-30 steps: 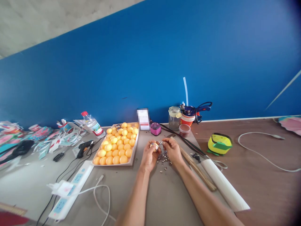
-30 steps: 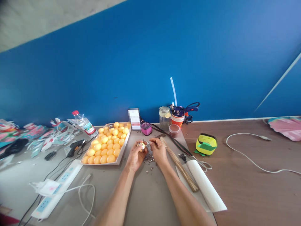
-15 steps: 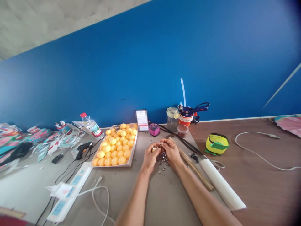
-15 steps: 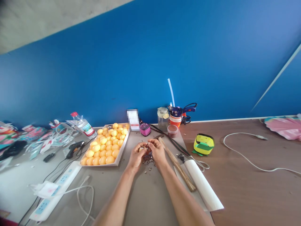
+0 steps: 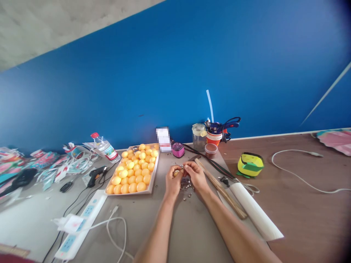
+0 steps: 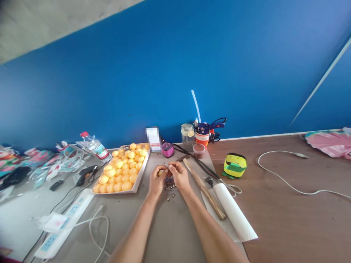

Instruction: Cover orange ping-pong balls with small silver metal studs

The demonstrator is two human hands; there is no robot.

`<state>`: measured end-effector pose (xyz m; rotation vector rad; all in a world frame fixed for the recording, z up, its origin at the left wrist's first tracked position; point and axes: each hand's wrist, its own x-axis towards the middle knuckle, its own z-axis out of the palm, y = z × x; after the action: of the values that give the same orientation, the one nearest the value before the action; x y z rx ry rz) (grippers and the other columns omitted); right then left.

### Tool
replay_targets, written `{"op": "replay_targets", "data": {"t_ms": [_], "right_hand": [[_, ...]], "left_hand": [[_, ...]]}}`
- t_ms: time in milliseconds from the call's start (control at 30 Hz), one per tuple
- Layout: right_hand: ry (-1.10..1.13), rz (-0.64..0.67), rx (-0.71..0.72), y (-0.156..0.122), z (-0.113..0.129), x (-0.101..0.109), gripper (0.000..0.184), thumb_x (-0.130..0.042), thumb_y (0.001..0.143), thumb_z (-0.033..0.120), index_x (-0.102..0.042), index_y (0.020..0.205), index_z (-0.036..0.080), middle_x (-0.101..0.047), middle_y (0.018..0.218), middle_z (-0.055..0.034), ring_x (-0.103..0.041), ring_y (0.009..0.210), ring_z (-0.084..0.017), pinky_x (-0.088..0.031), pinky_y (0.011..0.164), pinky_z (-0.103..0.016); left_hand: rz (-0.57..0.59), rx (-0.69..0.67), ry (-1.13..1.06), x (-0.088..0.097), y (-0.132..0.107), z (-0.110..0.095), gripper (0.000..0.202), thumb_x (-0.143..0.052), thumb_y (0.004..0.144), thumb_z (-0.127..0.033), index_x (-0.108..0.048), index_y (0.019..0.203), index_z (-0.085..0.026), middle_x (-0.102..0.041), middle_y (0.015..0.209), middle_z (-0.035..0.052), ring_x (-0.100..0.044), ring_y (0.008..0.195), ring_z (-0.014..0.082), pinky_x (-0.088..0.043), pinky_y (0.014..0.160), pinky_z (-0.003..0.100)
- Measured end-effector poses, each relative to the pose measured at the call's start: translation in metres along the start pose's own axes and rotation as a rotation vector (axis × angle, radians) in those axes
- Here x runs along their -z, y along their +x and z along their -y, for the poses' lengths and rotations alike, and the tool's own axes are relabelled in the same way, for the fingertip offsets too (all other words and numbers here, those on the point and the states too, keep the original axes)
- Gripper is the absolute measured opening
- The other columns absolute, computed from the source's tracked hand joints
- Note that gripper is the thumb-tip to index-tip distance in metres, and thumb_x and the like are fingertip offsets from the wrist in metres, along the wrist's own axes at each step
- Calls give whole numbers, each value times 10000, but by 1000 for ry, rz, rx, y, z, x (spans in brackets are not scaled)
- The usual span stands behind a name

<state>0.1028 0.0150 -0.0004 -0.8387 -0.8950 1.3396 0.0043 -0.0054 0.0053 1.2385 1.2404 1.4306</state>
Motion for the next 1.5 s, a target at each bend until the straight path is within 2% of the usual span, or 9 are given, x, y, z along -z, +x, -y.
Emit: {"op": "replay_targets", "data": {"t_ms": [167,300,467,567,667,967,1133,1267,1500], "right_hand": [[-32,75,-57,3,0,4,250,-702,580,383,-599,684,181,-566,551,19,-501,512,-123,-404,541,-263],[-104,105,-65,4,-1,6,249,-664,632,414,-576,671,184,-539,502,25,-473,494,-122,-364,518,-257],[-68,79,-12,3,0,4,269,-618,693,440,-520,659,191,-494,499,41,-422,482,-105,-325,508,-247],[-32,80,-18,3,0,3,253,-630,680,416,-524,675,186,-492,515,43,-418,487,-100,-319,515,-244],[-8,115,-33,3,2,1,227,-654,652,376,-544,690,182,-504,529,41,-428,498,-99,-325,528,-244],[-152,145,28,0,3,-1,167,-600,670,346,-537,660,192,-455,529,48,-389,507,-102,-315,526,-246],[-173,143,25,1,-1,1,174,-575,702,361,-525,701,195,-483,570,38,-430,541,-114,-342,548,-248],[-183,132,15,2,-5,3,192,-582,699,377,-517,703,196,-498,580,33,-456,567,-125,-364,569,-252],[-128,156,-16,0,-3,2,195,-590,692,374,-517,690,194,-494,591,37,-448,572,-118,-369,580,-249]], "left_hand": [[-25,49,-20,2,0,-1,204,-648,703,-336,-571,772,-160,-556,605,-31,-499,572,101,-364,563,207],[-33,25,-55,2,1,2,224,-630,724,-374,-594,737,-153,-553,611,-21,-488,589,104,-361,580,216],[-46,120,-469,0,4,2,273,-588,751,-412,-586,855,-160,-593,738,13,-547,685,134,-408,661,255],[-23,157,-673,1,6,-1,266,-598,721,-333,-586,930,-168,-596,805,20,-561,731,141,-417,702,271],[-24,177,-760,3,8,-1,312,-598,672,-241,-604,975,-165,-600,849,29,-562,772,141,-413,727,267],[5,142,-738,2,7,-1,354,-664,664,-191,-611,1014,-187,-625,872,21,-568,793,133,-406,759,274],[55,151,-742,1,5,-2,302,-704,677,-229,-624,964,-187,-638,913,41,-584,777,144,-418,679,270],[43,153,-723,-1,4,-1,310,-725,664,-238,-633,957,-203,-645,982,38,-590,840,146,-422,767,289],[58,165,-691,-1,2,0,441,-748,633,-205,-607,1051,-215,-639,1022,37,-585,936,155,-392,884,315]]}}
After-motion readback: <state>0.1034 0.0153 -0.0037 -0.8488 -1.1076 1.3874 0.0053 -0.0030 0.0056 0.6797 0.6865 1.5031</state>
